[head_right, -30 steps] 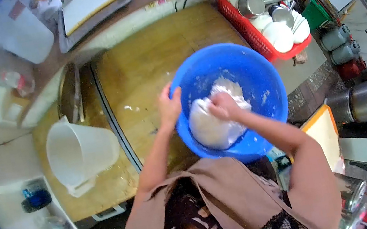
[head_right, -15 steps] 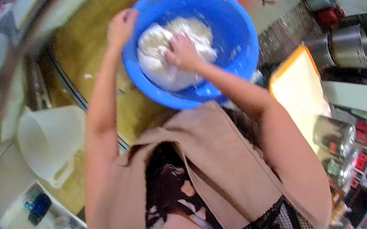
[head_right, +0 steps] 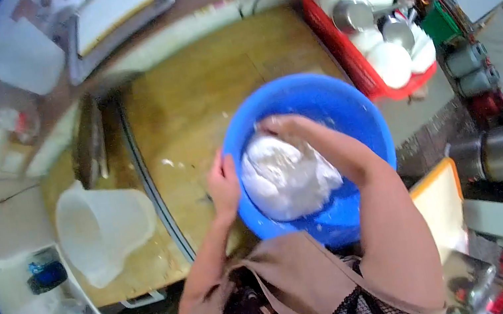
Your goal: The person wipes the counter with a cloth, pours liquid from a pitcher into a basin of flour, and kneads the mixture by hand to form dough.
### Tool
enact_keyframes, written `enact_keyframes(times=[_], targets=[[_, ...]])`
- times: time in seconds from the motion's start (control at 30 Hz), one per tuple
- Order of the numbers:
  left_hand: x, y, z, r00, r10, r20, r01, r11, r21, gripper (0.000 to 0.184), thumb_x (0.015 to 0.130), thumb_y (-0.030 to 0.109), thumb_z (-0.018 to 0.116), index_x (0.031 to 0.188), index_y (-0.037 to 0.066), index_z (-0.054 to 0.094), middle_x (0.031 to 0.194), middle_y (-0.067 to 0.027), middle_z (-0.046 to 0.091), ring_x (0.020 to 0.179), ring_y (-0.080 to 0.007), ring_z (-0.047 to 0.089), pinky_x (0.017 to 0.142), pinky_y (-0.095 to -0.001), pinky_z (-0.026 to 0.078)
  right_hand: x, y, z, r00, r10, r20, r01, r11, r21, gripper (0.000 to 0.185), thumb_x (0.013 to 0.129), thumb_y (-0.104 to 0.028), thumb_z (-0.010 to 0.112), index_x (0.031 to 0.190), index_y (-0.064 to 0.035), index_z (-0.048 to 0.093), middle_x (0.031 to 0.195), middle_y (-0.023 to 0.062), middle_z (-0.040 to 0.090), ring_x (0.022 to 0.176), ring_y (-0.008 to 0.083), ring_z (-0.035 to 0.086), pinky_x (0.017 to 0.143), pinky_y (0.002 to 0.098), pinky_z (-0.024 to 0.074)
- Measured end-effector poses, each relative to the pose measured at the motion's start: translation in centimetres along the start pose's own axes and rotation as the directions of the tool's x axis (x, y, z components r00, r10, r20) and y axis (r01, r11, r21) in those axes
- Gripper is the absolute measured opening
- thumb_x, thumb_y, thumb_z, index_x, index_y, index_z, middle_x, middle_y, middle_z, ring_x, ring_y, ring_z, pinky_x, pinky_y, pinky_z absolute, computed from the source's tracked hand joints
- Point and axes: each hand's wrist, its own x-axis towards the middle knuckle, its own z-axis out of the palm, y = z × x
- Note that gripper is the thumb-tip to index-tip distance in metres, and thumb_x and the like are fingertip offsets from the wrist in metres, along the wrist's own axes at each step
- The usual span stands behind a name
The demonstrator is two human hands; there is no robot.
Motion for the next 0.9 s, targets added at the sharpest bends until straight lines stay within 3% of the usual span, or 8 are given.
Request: enact_keyframes(times=[0.2, 0.4, 0.47, 0.53, 0.57, 0.73, 0.87, 0.9], targets=[[1.3, 1.1, -0.2, 0.997, -0.013, 0.073, 0.013, 1.000, 0.003, 0.034, 0.087, 0.024, 0.046, 0.108, -0.002, 0.054, 0.088, -0.0179, 0.062, 0.079, -0.0260, 0.060, 0.070, -0.0317, 0.045, -4.7, -5.4, 4.3, 0.987, 0.077, 0.144, 0.011, 0.848, -0.529, 0.038, 0.077, -0.033, 0.049, 0.088, 0.0023, 0.058, 0.080, 0.0099, 0.059, 0.076, 0.0196, 0.053, 0.067, 0.0361, 0.0422], [1.5, 2.2, -1.1, 0.974, -0.112, 0.196, 0.110, 0.994, 0.019, 0.034, 0.088, 0.026, 0.045, 0.105, -0.002, 0.055, 0.073, -0.0103, 0.061, 0.065, -0.0155, 0.055, 0.059, -0.0309, 0.043, -16.7, 4.3, 5.2, 0.873, -0.484, -0.056, 0.314, 0.647, -0.695, 0.041, 0.074, -0.038, 0.042, 0.082, -0.0019, 0.058, 0.092, 0.0223, 0.055, 0.088, 0.0355, 0.052, 0.074, 0.0456, 0.0381], [2.0, 0.9, -1.1, 0.951, -0.140, 0.275, 0.117, 0.988, 0.100, 0.035, 0.088, 0.027, 0.045, 0.104, -0.002, 0.055, 0.076, -0.0092, 0.061, 0.069, -0.0142, 0.055, 0.062, -0.0306, 0.044, -18.1, 10.7, 5.4, 0.563, -0.826, -0.009, 0.572, 0.398, -0.717, 0.043, 0.073, -0.042, 0.043, 0.090, -0.0056, 0.056, 0.103, 0.0209, 0.050, 0.090, 0.0365, 0.048, 0.077, 0.0493, 0.0347], [2.4, 0.7, 0.1, 0.987, 0.077, 0.142, -0.078, 0.997, 0.003, 0.034, 0.088, 0.026, 0.045, 0.103, -0.001, 0.056, 0.078, -0.0110, 0.060, 0.071, -0.0153, 0.055, 0.065, -0.0302, 0.044, -16.6, 14.3, 5.0, 0.548, -0.832, 0.089, 0.442, 0.197, -0.875, 0.042, 0.072, -0.039, 0.046, 0.096, -0.0060, 0.053, 0.111, 0.0185, 0.046, 0.088, 0.0346, 0.047, 0.077, 0.0484, 0.0350], [4.2, -1.2, 0.8, 0.970, 0.045, 0.238, -0.055, 0.998, 0.037, 0.033, 0.087, 0.027, 0.046, 0.103, 0.000, 0.056, 0.082, -0.0130, 0.061, 0.075, -0.0167, 0.056, 0.068, -0.0298, 0.044, -14.8, 16.7, 5.0, 0.644, -0.765, 0.011, 0.271, 0.214, -0.939, 0.037, 0.072, -0.033, 0.049, 0.098, -0.0067, 0.052, 0.112, 0.0173, 0.045, 0.091, 0.0336, 0.046, 0.078, 0.0467, 0.0345], [11.9, 0.9, 4.9, 0.866, 0.268, 0.422, -0.388, 0.892, 0.230, 0.036, 0.083, 0.036, 0.045, 0.093, 0.005, 0.061, 0.084, -0.0170, 0.062, 0.081, -0.0309, 0.060, 0.072, -0.0359, 0.045, -12.0, 9.6, 8.2, 0.478, -0.819, -0.318, 0.083, 0.402, -0.912, 0.040, 0.071, -0.031, 0.049, 0.099, -0.0034, 0.050, 0.113, 0.0195, 0.044, 0.098, 0.0370, 0.043, 0.083, 0.0494, 0.0315], [10.0, 0.3, 3.6, 0.922, 0.170, 0.349, -0.261, 0.937, 0.231, 0.036, 0.085, 0.033, 0.042, 0.100, 0.005, 0.059, 0.090, -0.0171, 0.061, 0.086, -0.0318, 0.058, 0.075, -0.0352, 0.044, -14.0, 7.0, 7.3, 0.511, -0.803, -0.308, -0.047, 0.332, -0.942, 0.039, 0.074, -0.035, 0.048, 0.096, -0.0031, 0.056, 0.105, 0.0210, 0.051, 0.096, 0.0386, 0.048, 0.082, 0.0492, 0.0359], [7.8, -0.6, 2.3, 0.942, 0.151, 0.299, -0.196, 0.972, 0.127, 0.036, 0.086, 0.031, 0.041, 0.104, 0.005, 0.057, 0.091, -0.0169, 0.061, 0.086, -0.0302, 0.059, 0.076, -0.0349, 0.044, -17.1, 3.6, 5.8, 0.737, -0.576, -0.353, 0.012, 0.533, -0.846, 0.038, 0.076, -0.036, 0.047, 0.092, -0.0043, 0.059, 0.097, 0.0223, 0.054, 0.091, 0.0379, 0.052, 0.079, 0.0478, 0.0390]])
